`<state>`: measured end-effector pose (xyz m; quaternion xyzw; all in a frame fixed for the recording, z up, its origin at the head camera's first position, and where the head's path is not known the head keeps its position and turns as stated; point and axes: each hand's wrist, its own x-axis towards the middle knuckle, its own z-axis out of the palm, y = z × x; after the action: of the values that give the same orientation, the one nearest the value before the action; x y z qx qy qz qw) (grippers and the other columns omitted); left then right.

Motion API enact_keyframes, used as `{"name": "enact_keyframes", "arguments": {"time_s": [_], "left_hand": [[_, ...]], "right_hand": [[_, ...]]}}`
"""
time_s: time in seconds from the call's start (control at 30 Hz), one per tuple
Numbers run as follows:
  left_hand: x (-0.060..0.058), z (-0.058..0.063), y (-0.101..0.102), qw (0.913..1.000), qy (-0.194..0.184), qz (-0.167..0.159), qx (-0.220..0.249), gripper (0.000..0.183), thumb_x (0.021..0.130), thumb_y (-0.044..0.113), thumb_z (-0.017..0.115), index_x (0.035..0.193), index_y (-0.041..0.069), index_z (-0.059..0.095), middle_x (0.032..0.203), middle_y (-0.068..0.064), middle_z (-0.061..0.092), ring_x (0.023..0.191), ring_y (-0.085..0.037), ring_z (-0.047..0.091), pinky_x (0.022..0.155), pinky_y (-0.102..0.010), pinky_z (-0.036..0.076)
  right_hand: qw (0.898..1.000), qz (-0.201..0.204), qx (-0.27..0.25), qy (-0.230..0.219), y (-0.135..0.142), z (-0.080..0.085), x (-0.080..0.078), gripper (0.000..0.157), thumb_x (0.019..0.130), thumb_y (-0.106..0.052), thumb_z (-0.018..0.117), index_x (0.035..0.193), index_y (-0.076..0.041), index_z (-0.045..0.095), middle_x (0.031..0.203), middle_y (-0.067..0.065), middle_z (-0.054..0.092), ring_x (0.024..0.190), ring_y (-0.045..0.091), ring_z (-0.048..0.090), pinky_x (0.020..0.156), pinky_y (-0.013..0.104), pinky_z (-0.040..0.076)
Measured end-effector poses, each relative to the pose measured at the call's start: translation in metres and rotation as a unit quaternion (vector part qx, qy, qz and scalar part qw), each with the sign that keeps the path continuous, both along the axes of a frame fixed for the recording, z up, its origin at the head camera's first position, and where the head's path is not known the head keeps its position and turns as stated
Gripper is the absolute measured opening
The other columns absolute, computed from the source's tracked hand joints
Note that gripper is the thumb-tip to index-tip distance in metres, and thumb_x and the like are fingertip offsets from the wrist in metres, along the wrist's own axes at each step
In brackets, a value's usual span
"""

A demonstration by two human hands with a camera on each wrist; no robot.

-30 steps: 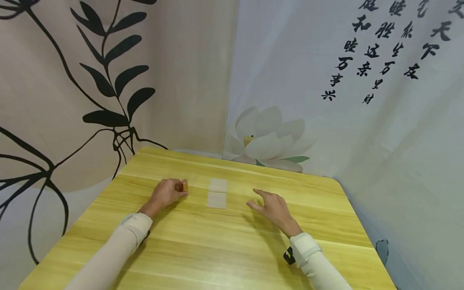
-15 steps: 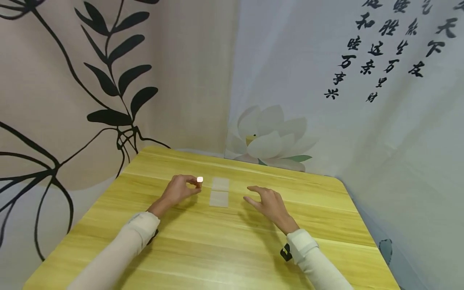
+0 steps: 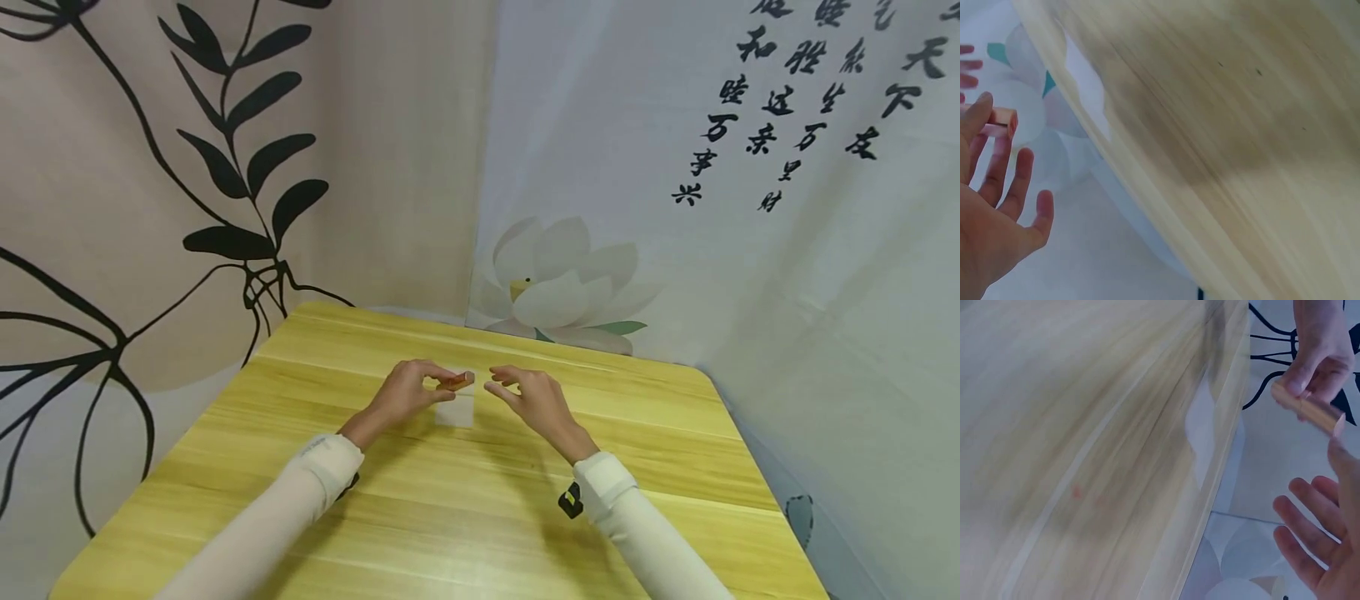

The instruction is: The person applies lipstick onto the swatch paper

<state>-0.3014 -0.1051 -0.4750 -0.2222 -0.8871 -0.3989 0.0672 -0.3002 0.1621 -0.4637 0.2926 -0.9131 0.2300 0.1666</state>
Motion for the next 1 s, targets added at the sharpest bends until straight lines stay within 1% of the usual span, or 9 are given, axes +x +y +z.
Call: {"name": "enact_keyframes", "arguments": {"time_s": [0.1,0.23,0.33,0.47,0.57,0.67,0.87,0.93,1.0], "left_hand": [[0.003,0.002,0.007,0.9995,0.023,-0.012,-0.015,0.030,0.087,0.021,0.085,0.117,0.017,0.081,0.107,0.003,0.075,0.101,-0.021,0.069,0.090,-0.047,0.057],[0.006,0.003,0.013,0.9985,0.045,-0.019,-0.024,0.030,0.087,0.023,0.085,0.117,0.018,0.081,0.103,0.006,0.074,0.099,-0.019,0.069,0.090,-0.046,0.057],[0.006,0.003,0.016,0.9984,0.047,-0.015,-0.026,0.029,0.087,0.025,0.085,0.116,0.020,0.081,0.102,0.006,0.074,0.098,-0.021,0.069,0.088,-0.045,0.056],[0.007,0.003,0.017,0.9985,0.047,-0.011,-0.028,0.026,0.087,0.025,0.086,0.112,0.020,0.082,0.102,0.005,0.075,0.099,-0.027,0.070,0.089,-0.046,0.056],[0.007,0.003,0.017,0.9983,0.050,-0.014,-0.024,0.025,0.087,0.024,0.086,0.111,0.018,0.082,0.102,0.005,0.076,0.101,-0.030,0.070,0.092,-0.049,0.055],[0.007,0.002,0.016,0.9979,0.057,-0.019,-0.024,0.025,0.087,0.024,0.085,0.112,0.017,0.082,0.103,0.004,0.076,0.101,-0.028,0.070,0.096,-0.051,0.053],[0.007,0.000,0.014,0.9970,0.068,-0.014,-0.033,0.025,0.088,0.022,0.085,0.112,0.017,0.082,0.103,0.004,0.076,0.100,-0.025,0.070,0.097,-0.052,0.051],[0.007,0.000,0.014,0.9969,0.069,-0.011,-0.037,0.024,0.088,0.023,0.085,0.111,0.017,0.082,0.103,0.005,0.076,0.100,-0.024,0.070,0.096,-0.051,0.052],[0.008,0.001,0.015,0.9968,0.069,-0.009,-0.041,0.024,0.088,0.025,0.085,0.111,0.018,0.082,0.104,0.006,0.076,0.100,-0.023,0.069,0.098,-0.051,0.051]], "right_hand": [[1.000,0.002,-0.006,-0.016,-0.006,0.003,0.000,0.040,0.102,-0.045,0.066,0.128,-0.015,0.074,0.109,0.000,0.079,0.087,0.017,0.076,0.071,0.034,0.060],[1.000,0.007,-0.011,-0.025,-0.012,0.004,0.001,0.036,0.102,-0.047,0.063,0.118,-0.019,0.080,0.102,-0.004,0.079,0.081,0.012,0.075,0.065,0.030,0.059],[0.999,0.013,-0.024,-0.035,-0.016,0.005,0.002,0.032,0.103,-0.046,0.063,0.112,-0.022,0.082,0.099,-0.005,0.080,0.080,0.010,0.074,0.067,0.030,0.059],[0.997,0.027,-0.043,-0.051,-0.017,0.006,0.004,0.027,0.103,-0.042,0.065,0.110,-0.022,0.082,0.099,-0.006,0.080,0.082,0.008,0.074,0.070,0.030,0.060],[0.996,0.039,-0.048,-0.060,-0.018,0.007,0.005,0.023,0.103,-0.038,0.067,0.110,-0.022,0.081,0.099,-0.007,0.079,0.083,0.008,0.074,0.069,0.029,0.060],[0.995,0.050,-0.050,-0.067,-0.017,0.008,0.005,0.022,0.102,-0.034,0.069,0.114,-0.020,0.080,0.101,-0.004,0.079,0.084,0.010,0.075,0.068,0.028,0.059],[0.993,0.063,-0.052,-0.080,-0.015,0.007,0.008,0.030,0.101,-0.026,0.071,0.129,-0.014,0.073,0.110,0.003,0.078,0.089,0.017,0.076,0.064,0.026,0.057],[0.993,0.066,-0.053,-0.084,-0.014,0.007,0.009,0.031,0.101,-0.023,0.072,0.131,-0.015,0.072,0.112,0.004,0.078,0.090,0.017,0.076,0.062,0.026,0.056],[0.992,0.071,-0.057,-0.088,-0.014,0.007,0.009,0.031,0.100,-0.020,0.073,0.131,-0.015,0.072,0.112,0.004,0.078,0.092,0.017,0.075,0.063,0.025,0.057]]}}
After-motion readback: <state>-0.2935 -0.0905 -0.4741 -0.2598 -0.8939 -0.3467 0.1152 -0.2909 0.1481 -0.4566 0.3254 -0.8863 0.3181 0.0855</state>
